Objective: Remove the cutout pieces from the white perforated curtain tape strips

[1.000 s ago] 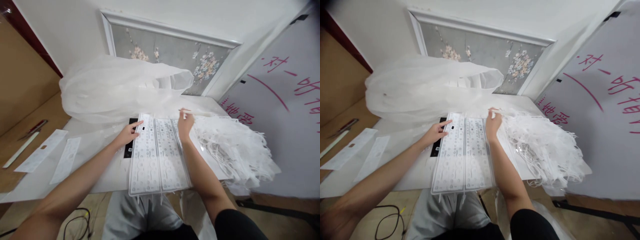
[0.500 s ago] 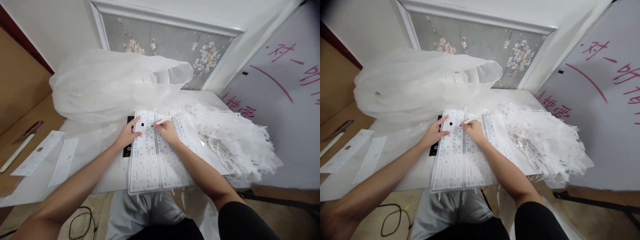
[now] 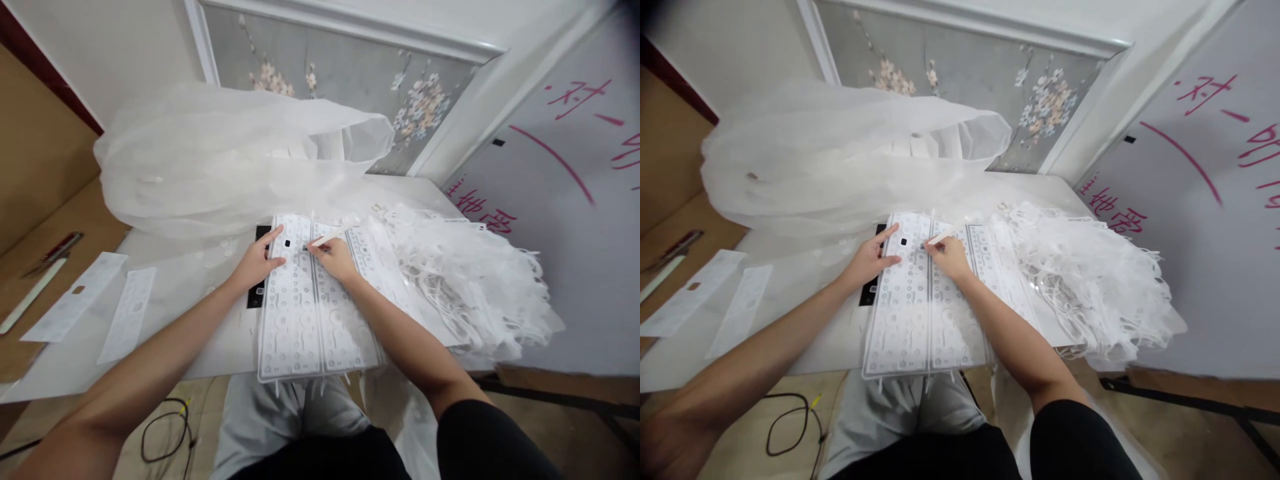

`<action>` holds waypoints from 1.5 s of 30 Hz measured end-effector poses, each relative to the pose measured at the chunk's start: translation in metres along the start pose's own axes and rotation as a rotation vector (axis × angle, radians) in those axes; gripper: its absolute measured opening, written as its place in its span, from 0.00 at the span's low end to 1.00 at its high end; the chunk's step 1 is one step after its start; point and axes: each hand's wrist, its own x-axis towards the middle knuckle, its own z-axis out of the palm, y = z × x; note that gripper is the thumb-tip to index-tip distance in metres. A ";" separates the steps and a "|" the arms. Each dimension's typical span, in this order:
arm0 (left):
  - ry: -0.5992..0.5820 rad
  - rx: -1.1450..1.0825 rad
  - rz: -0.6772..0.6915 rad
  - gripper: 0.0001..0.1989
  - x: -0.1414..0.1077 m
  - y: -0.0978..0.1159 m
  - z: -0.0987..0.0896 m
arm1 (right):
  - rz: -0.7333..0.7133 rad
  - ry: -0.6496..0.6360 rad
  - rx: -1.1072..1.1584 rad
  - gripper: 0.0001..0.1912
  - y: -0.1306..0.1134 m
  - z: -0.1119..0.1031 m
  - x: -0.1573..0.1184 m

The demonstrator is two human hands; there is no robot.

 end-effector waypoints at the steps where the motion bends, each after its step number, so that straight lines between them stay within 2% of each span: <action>1: 0.002 -0.009 0.001 0.44 0.000 0.000 0.000 | -0.001 -0.001 -0.011 0.08 0.000 0.000 0.000; 4: 0.006 -0.027 -0.008 0.45 0.000 -0.002 0.000 | -0.033 -0.013 -0.075 0.09 -0.001 -0.001 -0.001; 6: 0.004 -0.040 -0.009 0.45 0.000 -0.002 0.000 | -0.108 -0.045 -0.163 0.09 -0.004 -0.001 -0.001; 10: -0.001 -0.057 0.030 0.44 -0.001 -0.002 0.001 | -0.294 -0.097 -0.449 0.11 -0.010 0.004 -0.005; 13: -0.014 -0.076 0.073 0.43 -0.001 -0.005 0.001 | -0.368 -0.091 -0.622 0.13 -0.013 0.008 -0.010; 16: -0.011 -0.062 0.083 0.44 0.001 -0.008 0.000 | -0.409 -0.071 -0.668 0.13 -0.015 0.010 -0.014; 19: 0.002 -0.007 0.104 0.43 0.001 -0.008 -0.002 | -0.379 -0.004 -0.614 0.13 -0.015 0.012 -0.012; 22: -0.004 0.040 0.134 0.43 -0.001 -0.003 -0.002 | -0.266 0.134 -0.447 0.14 -0.006 0.007 -0.001; 24: -0.015 0.080 0.129 0.42 -0.003 0.000 -0.002 | -0.170 0.311 -0.331 0.15 0.007 -0.008 0.010; 28: -0.025 0.088 0.120 0.41 -0.003 -0.001 -0.002 | -0.070 0.775 -0.233 0.17 0.038 -0.066 0.029; 30: -0.043 0.045 0.087 0.31 0.000 -0.004 -0.003 | -0.066 0.859 -0.215 0.16 0.043 -0.091 0.032; 32: -0.088 0.002 0.015 0.14 0.003 -0.006 -0.006 | -0.064 0.774 -0.123 0.16 0.034 -0.101 0.028; 33: -0.113 -0.020 -0.037 0.09 0.004 -0.005 -0.008 | -0.061 0.670 -0.046 0.16 0.025 -0.098 0.024; 34: -0.145 -0.046 -0.099 0.08 0.004 -0.003 -0.011 | -0.058 0.530 0.038 0.17 0.013 -0.092 0.019; 35: -0.182 -0.078 -0.166 0.11 0.003 0.000 -0.014 | -0.054 0.362 0.115 0.17 -0.001 -0.083 0.012; 37: -0.277 -0.137 -0.285 0.27 0.000 0.009 -0.021 | -0.041 0.013 0.221 0.16 -0.028 -0.059 -0.001; 39: -0.384 -0.154 -0.339 0.39 -0.003 0.018 -0.027 | -0.035 -0.215 0.263 0.15 -0.049 -0.036 -0.014; 41: -0.426 -0.109 -0.344 0.41 -0.005 0.026 -0.031 | -0.027 -0.325 0.278 0.15 -0.059 -0.017 -0.024; 42: -0.419 -0.069 -0.343 0.39 -0.006 0.028 -0.032 | -0.019 -0.333 0.290 0.15 -0.059 -0.008 -0.029; 45: -0.413 0.020 -0.339 0.28 -0.007 0.029 -0.032 | -0.009 -0.213 0.354 0.16 -0.048 0.013 -0.043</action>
